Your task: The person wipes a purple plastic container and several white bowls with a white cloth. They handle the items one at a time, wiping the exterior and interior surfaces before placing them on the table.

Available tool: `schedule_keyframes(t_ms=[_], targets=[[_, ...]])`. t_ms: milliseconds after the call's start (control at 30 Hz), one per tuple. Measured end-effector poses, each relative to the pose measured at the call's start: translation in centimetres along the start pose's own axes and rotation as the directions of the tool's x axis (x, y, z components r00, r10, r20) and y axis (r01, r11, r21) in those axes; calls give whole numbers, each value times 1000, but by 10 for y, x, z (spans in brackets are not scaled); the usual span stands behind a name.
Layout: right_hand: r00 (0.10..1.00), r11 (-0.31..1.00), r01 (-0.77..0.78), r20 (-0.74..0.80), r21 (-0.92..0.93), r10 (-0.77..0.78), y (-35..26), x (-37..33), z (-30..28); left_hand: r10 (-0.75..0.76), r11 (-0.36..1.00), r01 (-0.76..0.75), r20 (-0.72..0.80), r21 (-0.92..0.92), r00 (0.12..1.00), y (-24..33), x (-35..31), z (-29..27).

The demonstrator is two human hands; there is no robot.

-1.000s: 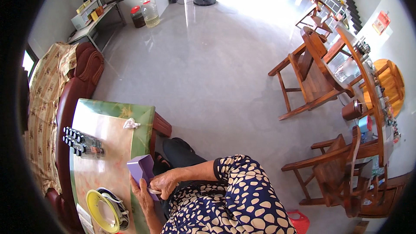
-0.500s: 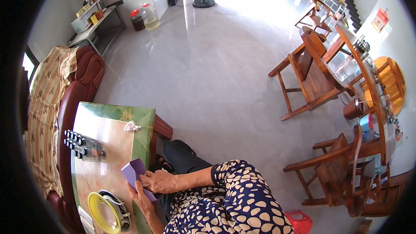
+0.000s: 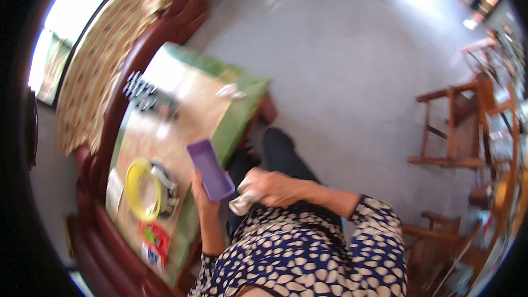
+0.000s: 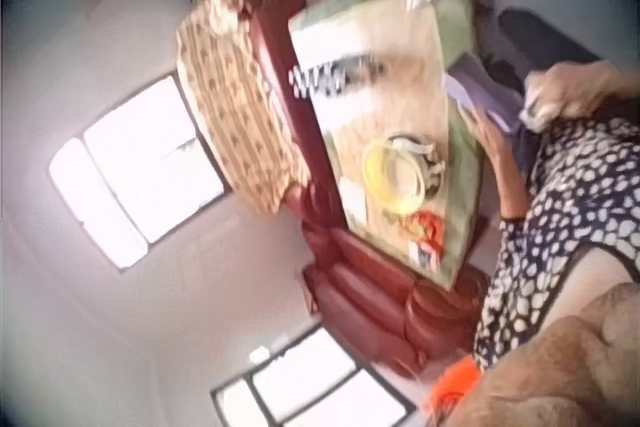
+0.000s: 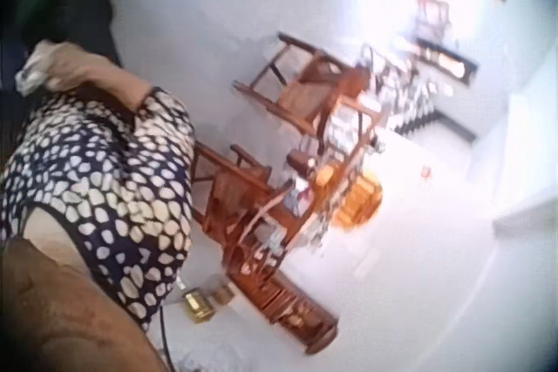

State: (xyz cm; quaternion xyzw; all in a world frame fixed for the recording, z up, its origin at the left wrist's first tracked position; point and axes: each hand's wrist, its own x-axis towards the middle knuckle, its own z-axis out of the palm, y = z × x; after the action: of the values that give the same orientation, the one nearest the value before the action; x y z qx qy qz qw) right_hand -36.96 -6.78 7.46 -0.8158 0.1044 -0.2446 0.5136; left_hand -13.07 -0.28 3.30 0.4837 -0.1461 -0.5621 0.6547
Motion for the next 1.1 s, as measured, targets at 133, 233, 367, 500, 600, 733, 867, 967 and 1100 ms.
schedule_keyframes(t_ms=[133, 233, 367, 500, 600, 733, 867, 967, 1100], targets=[[870, 992, -91, -478, 88, 122, -20, 18, 3, -124, 911, 172, 150, -374, 981, 32, -12, 18], [861, 987, -32, -507, -159, -54, -20, 34, 27, -292, 798, 350, 194, -491, 937, 0, -9, 12], [869, 952, 14, -468, -306, -163, -19, 37, 39, -427, 769, 474, 207, -429, 880, -2, -21, 14], [873, 973, 22, -469, -232, -132, -5, 49, 29, -293, 911, 352, 267, -213, 918, -5, -30, 17], [853, 994, -19, -521, -108, -40, 5, 62, 26, -339, 923, 367, 205, -118, 918, -3, -39, 28], [807, 973, -131, -590, -192, -8, 6, 88, 15, -362, 931, 366, 183, 16, 914, -11, -43, 30], [910, 990, -23, -414, -141, -38, 13, 88, 14, -368, 930, 367, 157, 34, 917, -18, -37, 18], [950, 961, 94, -264, -260, -164, 3, 74, 24, -344, 907, 342, 37, -247, 938, -23, -33, 13], [958, 986, 120, -246, -116, -146, -13, 39, 38, -170, 962, 183, 81, -204, 982, -13, -27, 7]])
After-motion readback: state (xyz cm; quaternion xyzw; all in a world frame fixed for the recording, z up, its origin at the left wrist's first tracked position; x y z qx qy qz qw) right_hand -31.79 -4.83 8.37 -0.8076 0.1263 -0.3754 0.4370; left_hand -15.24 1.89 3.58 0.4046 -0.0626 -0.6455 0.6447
